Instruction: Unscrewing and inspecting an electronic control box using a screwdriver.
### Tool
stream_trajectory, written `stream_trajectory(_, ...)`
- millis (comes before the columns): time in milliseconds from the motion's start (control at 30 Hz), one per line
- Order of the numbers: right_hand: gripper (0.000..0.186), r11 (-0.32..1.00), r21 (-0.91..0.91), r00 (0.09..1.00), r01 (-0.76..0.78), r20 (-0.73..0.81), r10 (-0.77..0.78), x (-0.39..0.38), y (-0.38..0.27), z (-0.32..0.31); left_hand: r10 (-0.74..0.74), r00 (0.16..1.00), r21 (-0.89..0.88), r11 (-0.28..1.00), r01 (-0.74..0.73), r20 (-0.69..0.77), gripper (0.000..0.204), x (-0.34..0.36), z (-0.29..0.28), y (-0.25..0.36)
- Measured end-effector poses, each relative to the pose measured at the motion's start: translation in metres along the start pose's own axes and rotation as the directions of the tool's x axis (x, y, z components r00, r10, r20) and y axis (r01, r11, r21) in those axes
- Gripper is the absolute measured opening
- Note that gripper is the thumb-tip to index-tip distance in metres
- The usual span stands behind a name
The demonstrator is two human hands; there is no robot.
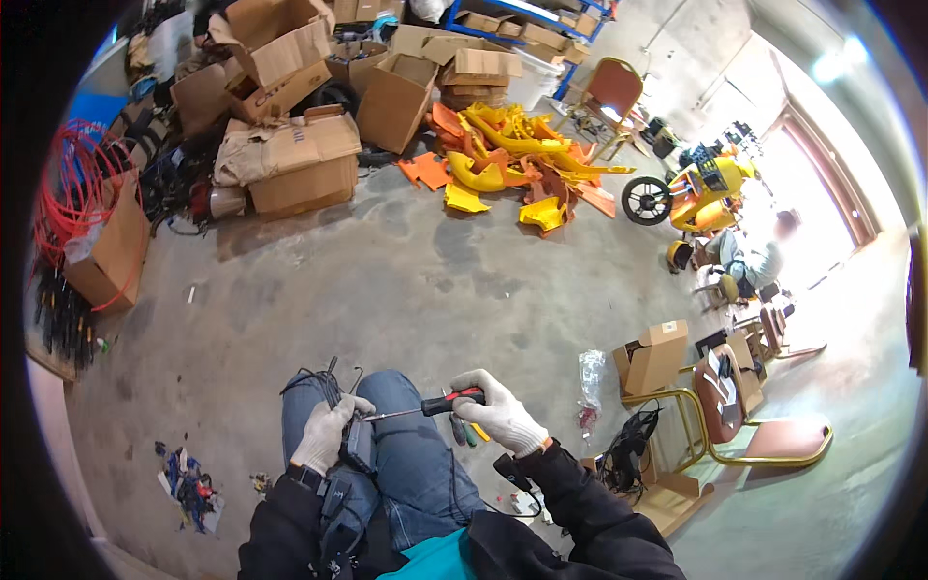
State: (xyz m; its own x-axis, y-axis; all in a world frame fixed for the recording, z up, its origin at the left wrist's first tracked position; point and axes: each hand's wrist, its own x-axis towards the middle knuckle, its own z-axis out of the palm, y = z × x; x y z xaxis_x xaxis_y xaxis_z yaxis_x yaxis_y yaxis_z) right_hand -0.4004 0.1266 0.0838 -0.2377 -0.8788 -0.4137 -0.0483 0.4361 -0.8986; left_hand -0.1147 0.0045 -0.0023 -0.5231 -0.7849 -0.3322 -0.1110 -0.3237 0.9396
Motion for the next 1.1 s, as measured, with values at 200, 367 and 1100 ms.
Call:
stream_trajectory(200, 0.037, 0.952, -0.299, 0.997, -0.062, -0.059, 0.046, -0.004, -0.016, 0.001, -0.100, 0.995, -0.081, 0.992, 0.098, -0.021, 0.041, 0.003, 0.001, -0.003)
stream_trajectory(367, 0.040, 0.951, -0.307, 0.997, -0.037, -0.078, 0.013, 0.007, -0.003, -0.001, -0.024, 0.998, -0.001, 1.000, 0.024, -0.052, 0.040, 0.010, -0.001, -0.012)
stream_trajectory(1100, 0.027, 0.982, -0.171, 0.985, 0.082, -0.138, -0.107, 0.012, -0.016, -0.003, 0.450, 0.877, 0.490, 0.734, -0.470, 0.167, 0.033, 0.022, -0.003, -0.014)
